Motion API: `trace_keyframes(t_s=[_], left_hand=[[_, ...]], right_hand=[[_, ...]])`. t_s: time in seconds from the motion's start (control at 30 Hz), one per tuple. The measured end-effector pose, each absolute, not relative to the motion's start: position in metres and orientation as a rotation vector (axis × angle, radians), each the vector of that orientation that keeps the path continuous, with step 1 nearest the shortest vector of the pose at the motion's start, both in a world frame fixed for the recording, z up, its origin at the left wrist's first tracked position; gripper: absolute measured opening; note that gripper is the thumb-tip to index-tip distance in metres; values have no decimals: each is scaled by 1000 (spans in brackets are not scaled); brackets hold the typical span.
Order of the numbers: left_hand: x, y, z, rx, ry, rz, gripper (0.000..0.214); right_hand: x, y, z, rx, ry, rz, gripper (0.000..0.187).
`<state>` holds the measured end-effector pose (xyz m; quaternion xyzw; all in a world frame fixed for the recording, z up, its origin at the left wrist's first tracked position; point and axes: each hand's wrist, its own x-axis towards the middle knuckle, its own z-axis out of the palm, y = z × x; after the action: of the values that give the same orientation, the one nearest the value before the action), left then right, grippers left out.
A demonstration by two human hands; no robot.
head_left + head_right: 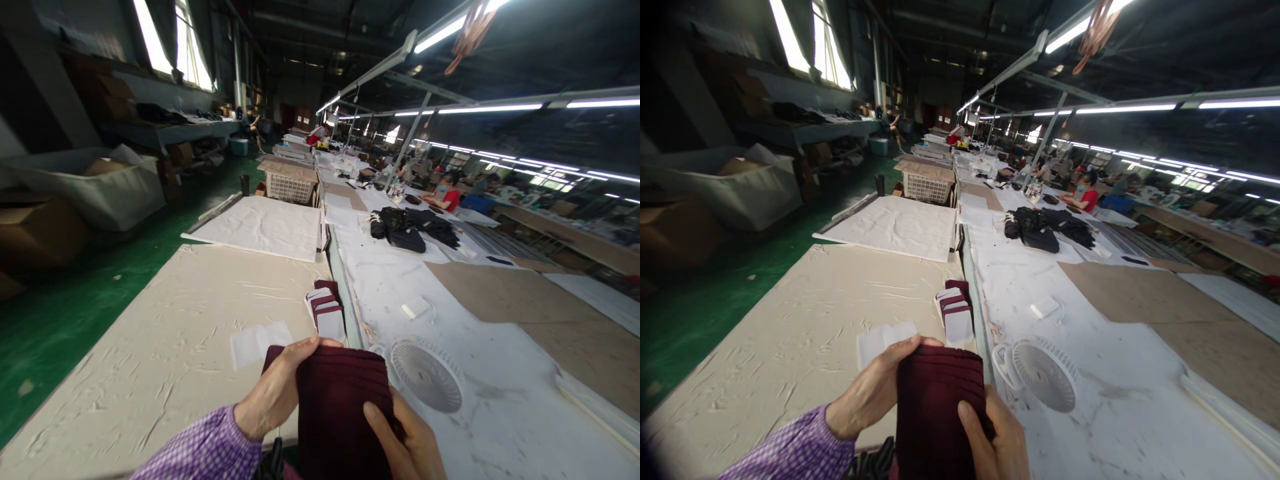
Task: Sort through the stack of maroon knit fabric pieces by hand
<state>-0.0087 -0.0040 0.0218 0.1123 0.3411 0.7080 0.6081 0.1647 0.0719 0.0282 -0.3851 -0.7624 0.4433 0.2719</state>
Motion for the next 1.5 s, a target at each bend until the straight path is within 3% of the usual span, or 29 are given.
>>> trace_keyframes(t_s=[0.47, 0.6, 0.7, 1.0, 1.17, 1.5], left_hand=[[-6, -8, 24, 212, 853, 1662, 37], [-7, -14, 19, 333, 703, 1634, 48], [-4, -18, 12, 490, 637, 1650, 43], [12, -14, 2, 396, 780, 1605, 26], [6, -16, 3, 455, 776, 1558, 27], [1, -19, 9, 590, 805, 1473, 31]], right_hand=[[162, 65, 27, -1094, -1909, 1416, 31], [162, 64, 30, -1096, -1782, 1493, 39], [162, 65, 31, -1106, -1752, 1508, 42], [163, 67, 20, -1153, -1889, 1379, 33], [165, 71, 23, -1098, -1765, 1248, 39], [170, 90, 31, -902, -2063, 1025, 19]])
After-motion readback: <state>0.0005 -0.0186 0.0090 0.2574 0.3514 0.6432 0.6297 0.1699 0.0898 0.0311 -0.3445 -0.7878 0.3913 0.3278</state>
